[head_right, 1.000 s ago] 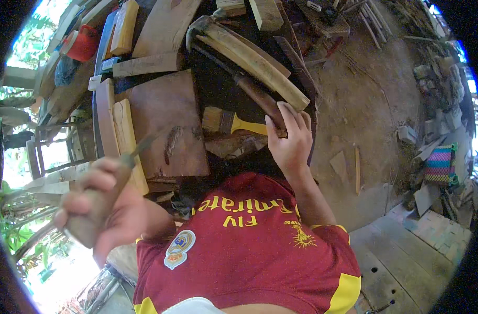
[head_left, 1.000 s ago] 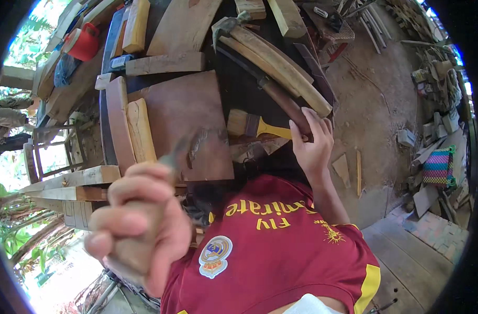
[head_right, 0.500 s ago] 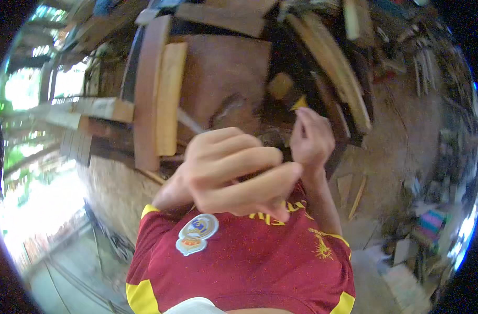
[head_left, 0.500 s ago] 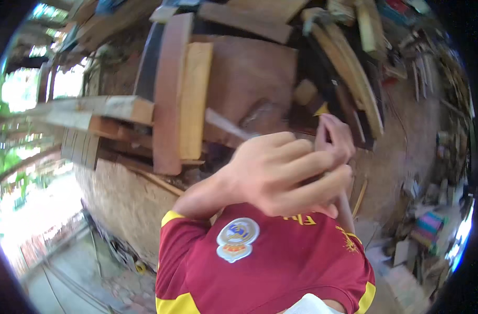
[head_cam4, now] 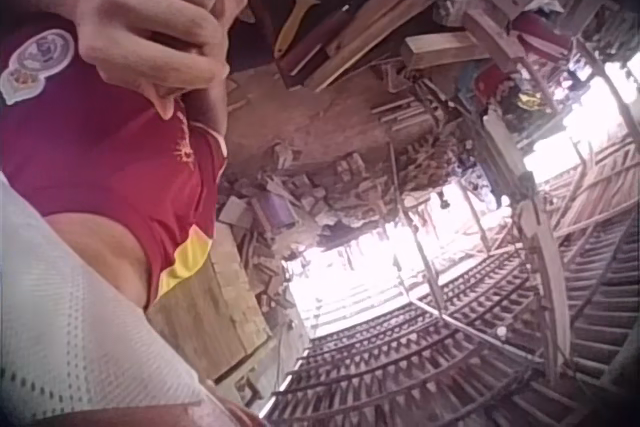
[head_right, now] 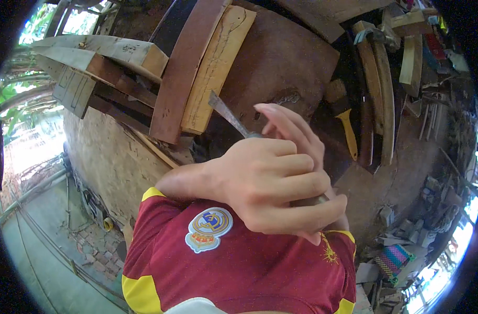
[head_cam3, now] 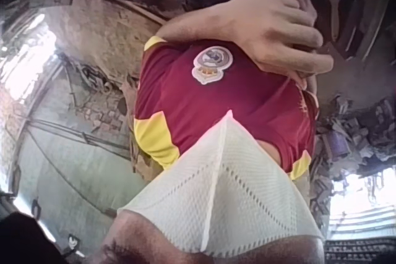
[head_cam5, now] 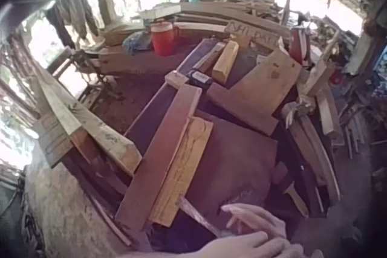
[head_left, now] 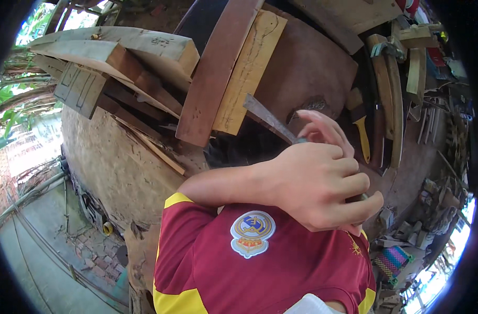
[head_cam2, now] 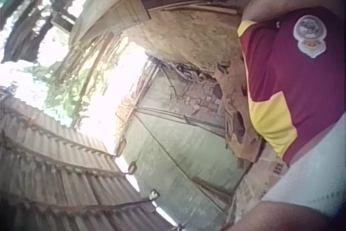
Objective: The person uses a hammer to strike a piece of reddish wood on a workbench. They then use a brush to clean the wood surface. Finally, they use a chisel to carve and shape a smaller piece of light-colored wood.
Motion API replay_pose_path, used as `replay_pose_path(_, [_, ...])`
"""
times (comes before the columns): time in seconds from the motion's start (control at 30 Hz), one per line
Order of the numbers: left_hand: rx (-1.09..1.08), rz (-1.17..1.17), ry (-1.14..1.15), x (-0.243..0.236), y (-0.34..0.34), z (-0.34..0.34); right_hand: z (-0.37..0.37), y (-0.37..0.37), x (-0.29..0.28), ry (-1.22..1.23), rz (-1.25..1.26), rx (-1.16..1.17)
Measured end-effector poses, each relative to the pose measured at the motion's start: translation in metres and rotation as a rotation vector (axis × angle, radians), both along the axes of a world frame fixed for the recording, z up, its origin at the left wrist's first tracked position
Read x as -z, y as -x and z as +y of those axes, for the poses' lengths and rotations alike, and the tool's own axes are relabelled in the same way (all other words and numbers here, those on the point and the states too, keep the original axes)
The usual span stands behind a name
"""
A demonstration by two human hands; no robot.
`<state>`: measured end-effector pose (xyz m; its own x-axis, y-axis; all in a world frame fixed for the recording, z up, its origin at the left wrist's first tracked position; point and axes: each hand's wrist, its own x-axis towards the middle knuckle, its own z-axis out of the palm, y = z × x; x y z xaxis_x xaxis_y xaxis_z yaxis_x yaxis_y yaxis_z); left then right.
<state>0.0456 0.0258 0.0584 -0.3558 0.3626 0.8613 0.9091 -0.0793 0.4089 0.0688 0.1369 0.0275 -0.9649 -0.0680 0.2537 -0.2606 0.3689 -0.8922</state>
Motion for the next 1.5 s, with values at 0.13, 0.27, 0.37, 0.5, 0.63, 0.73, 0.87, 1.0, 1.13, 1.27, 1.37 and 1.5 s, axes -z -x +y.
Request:
replay_pose_path(0.13, [-0.005,-0.008,0.017,-0.001,-0.004,-0.011,-0.012,0.006,0.001,0.235,0.082,-0.168])
replay_pose_path(0.27, [-0.158,-0.050,0.051,0.001,-0.006,-0.026,-0.011,0.005,0.001,0.368,0.003,-0.295])
replay_pose_path(0.37, [-0.236,-0.080,0.216,-0.005,0.005,-0.071,-0.002,0.007,0.009,0.356,0.043,-0.282])
replay_pose_path(0.5, [-0.548,-0.330,0.630,-0.007,0.000,-0.127,0.004,0.016,0.017,0.291,0.189,-0.200])
replay_pose_path(0.63, [-0.723,-0.468,0.938,0.005,-0.002,-0.143,0.009,0.017,0.018,0.344,0.114,-0.078])
replay_pose_path(0.73, [-0.731,-0.449,0.893,0.018,0.002,-0.141,0.011,0.017,0.013,0.421,0.061,-0.074])
replay_pose_path(0.87, [-0.842,-0.400,0.787,0.033,0.014,-0.133,0.014,0.019,0.008,0.350,0.136,-0.080])
replay_pose_path(1.0, [-0.883,-0.387,0.747,0.038,0.020,-0.128,0.013,0.022,0.007,0.408,0.097,-0.117])
replay_pose_path(1.13, [-0.853,-0.386,0.677,0.037,0.020,-0.130,0.007,0.027,0.002,0.497,0.031,-0.170])
replay_pose_path(1.27, [-0.879,-0.430,0.559,0.039,0.016,-0.135,-0.001,0.033,-0.008,0.451,0.011,-0.218])
replay_pose_path(1.37, [-0.896,-0.437,0.523,0.040,0.014,-0.137,-0.008,0.035,-0.012,0.415,-0.020,-0.242])
replay_pose_path(1.5, [-0.895,-0.436,0.522,0.040,0.012,-0.137,-0.013,0.041,-0.011,0.378,-0.001,-0.277])
